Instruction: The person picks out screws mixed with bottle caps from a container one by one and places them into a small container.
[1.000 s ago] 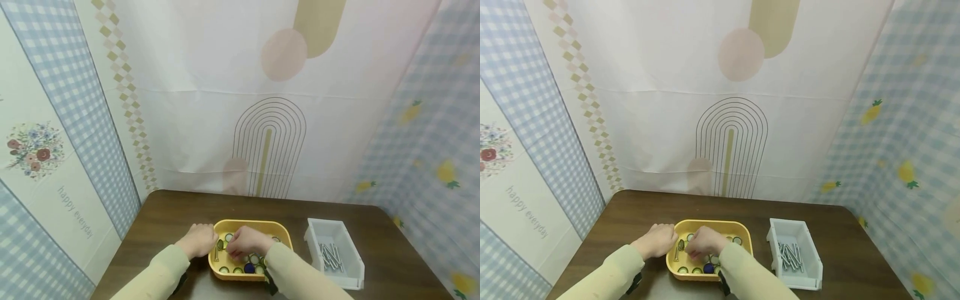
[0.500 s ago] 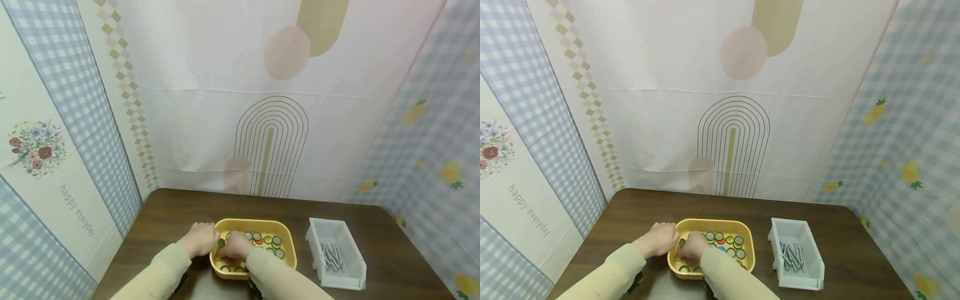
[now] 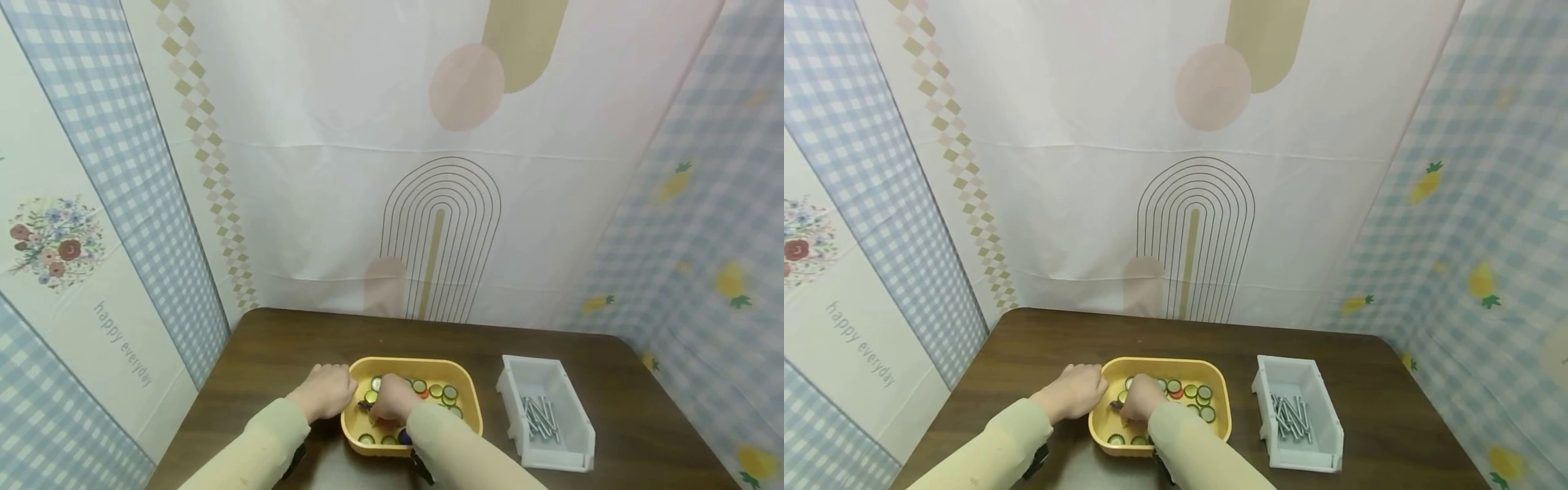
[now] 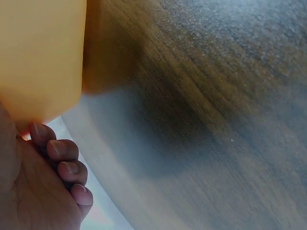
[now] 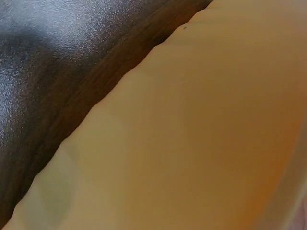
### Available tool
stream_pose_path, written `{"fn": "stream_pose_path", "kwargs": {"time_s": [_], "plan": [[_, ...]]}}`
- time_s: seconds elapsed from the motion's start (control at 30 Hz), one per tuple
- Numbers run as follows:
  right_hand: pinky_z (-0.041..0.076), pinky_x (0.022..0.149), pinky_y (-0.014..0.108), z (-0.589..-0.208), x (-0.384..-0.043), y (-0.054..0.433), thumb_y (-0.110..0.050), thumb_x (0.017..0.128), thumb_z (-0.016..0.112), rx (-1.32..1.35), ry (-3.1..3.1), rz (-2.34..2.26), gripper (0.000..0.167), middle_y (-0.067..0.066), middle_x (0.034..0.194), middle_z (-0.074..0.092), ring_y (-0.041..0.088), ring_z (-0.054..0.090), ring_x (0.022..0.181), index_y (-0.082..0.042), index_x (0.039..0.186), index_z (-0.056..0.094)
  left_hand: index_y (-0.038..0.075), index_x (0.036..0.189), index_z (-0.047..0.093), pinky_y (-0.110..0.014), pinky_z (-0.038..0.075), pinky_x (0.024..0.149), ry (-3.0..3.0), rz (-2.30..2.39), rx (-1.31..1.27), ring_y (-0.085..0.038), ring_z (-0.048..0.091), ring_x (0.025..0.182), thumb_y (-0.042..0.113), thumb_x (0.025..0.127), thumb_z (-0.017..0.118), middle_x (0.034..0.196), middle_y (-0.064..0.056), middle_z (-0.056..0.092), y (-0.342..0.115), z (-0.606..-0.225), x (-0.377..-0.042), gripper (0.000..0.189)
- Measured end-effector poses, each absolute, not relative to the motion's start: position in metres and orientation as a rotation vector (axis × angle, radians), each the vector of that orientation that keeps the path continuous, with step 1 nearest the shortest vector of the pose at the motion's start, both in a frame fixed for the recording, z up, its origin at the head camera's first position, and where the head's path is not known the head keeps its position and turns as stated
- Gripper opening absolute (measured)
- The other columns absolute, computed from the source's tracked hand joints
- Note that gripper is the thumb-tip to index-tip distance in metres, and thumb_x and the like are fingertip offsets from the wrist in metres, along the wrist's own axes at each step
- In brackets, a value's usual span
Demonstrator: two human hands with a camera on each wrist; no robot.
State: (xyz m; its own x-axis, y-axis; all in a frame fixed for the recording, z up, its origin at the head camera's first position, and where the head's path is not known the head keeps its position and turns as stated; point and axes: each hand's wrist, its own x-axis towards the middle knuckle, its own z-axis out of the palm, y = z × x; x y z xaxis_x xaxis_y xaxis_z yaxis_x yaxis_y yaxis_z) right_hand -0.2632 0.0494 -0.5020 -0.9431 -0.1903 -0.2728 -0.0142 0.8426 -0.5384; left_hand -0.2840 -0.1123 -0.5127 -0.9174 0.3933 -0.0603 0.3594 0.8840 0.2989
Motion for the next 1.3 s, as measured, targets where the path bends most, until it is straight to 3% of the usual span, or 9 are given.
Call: {"fn": "stream_pose_path", "kwargs": {"time_s": [0.43,0.7,0.9,0.97,1.13,1.3], "plan": [[0.040,0.038,0.022,-0.499,-0.263,0.047,0.002,0.065,0.079,-0.118,2.710,-0.785,0.020,0.007,0.052,0.055,0.015,0.053,0.041,0.000,0.066,0.058,0.004,0.089,0.057,-0.048,0.038,0.082,2.931,0.431,0.556,-0.024,0.053,0.079,0.025,0.097,0.040,0.080,-0.005,0.053,-0.110,-0.515,-0.287,0.028],[0.040,0.054,0.027,-0.500,-0.261,0.045,-0.005,0.065,0.079,-0.198,2.780,-0.652,0.021,0.007,0.059,0.052,0.019,0.048,0.053,-0.002,0.062,0.058,0.005,0.086,0.056,-0.046,0.037,0.079,2.924,0.428,0.565,-0.022,0.050,0.077,0.025,0.098,0.039,0.077,-0.004,0.051,-0.111,-0.515,-0.286,0.028],[0.036,0.041,0.022,-0.503,-0.261,0.051,-0.007,0.070,0.074,-0.165,2.702,-0.812,0.019,0.001,0.047,0.053,0.012,0.049,0.040,-0.005,0.056,0.060,0.006,0.085,0.056,-0.046,0.037,0.079,2.928,0.431,0.550,-0.023,0.051,0.077,0.024,0.097,0.040,0.078,-0.004,0.052,-0.112,-0.514,-0.285,0.027],[0.041,0.040,0.024,-0.501,-0.264,0.055,-0.005,0.071,0.072,-0.114,2.624,-0.922,0.017,0.003,0.047,0.056,0.013,0.053,0.041,-0.003,0.057,0.063,0.005,0.086,0.057,-0.046,0.037,0.080,2.936,0.428,0.554,-0.024,0.053,0.079,0.024,0.097,0.040,0.079,-0.004,0.053,-0.112,-0.514,-0.285,0.028],[0.054,0.055,0.033,-0.491,-0.273,0.075,-0.005,0.077,0.069,-0.021,2.381,-1.239,0.015,0.010,0.060,0.064,0.016,0.060,0.050,0.001,0.064,0.065,0.004,0.089,0.059,-0.047,0.038,0.081,2.959,0.402,0.565,-0.026,0.056,0.084,0.025,0.097,0.040,0.082,-0.005,0.056,-0.110,-0.516,-0.286,0.029],[0.055,0.069,0.040,-0.479,-0.280,0.110,-0.013,0.085,0.067,-0.111,2.236,-1.427,0.018,0.013,0.072,0.066,0.018,0.064,0.061,0.004,0.078,0.066,0.006,0.087,0.057,-0.046,0.037,0.080,2.950,0.421,0.550,-0.023,0.052,0.079,0.024,0.096,0.040,0.079,-0.003,0.053,-0.109,-0.515,-0.285,0.027]]}}
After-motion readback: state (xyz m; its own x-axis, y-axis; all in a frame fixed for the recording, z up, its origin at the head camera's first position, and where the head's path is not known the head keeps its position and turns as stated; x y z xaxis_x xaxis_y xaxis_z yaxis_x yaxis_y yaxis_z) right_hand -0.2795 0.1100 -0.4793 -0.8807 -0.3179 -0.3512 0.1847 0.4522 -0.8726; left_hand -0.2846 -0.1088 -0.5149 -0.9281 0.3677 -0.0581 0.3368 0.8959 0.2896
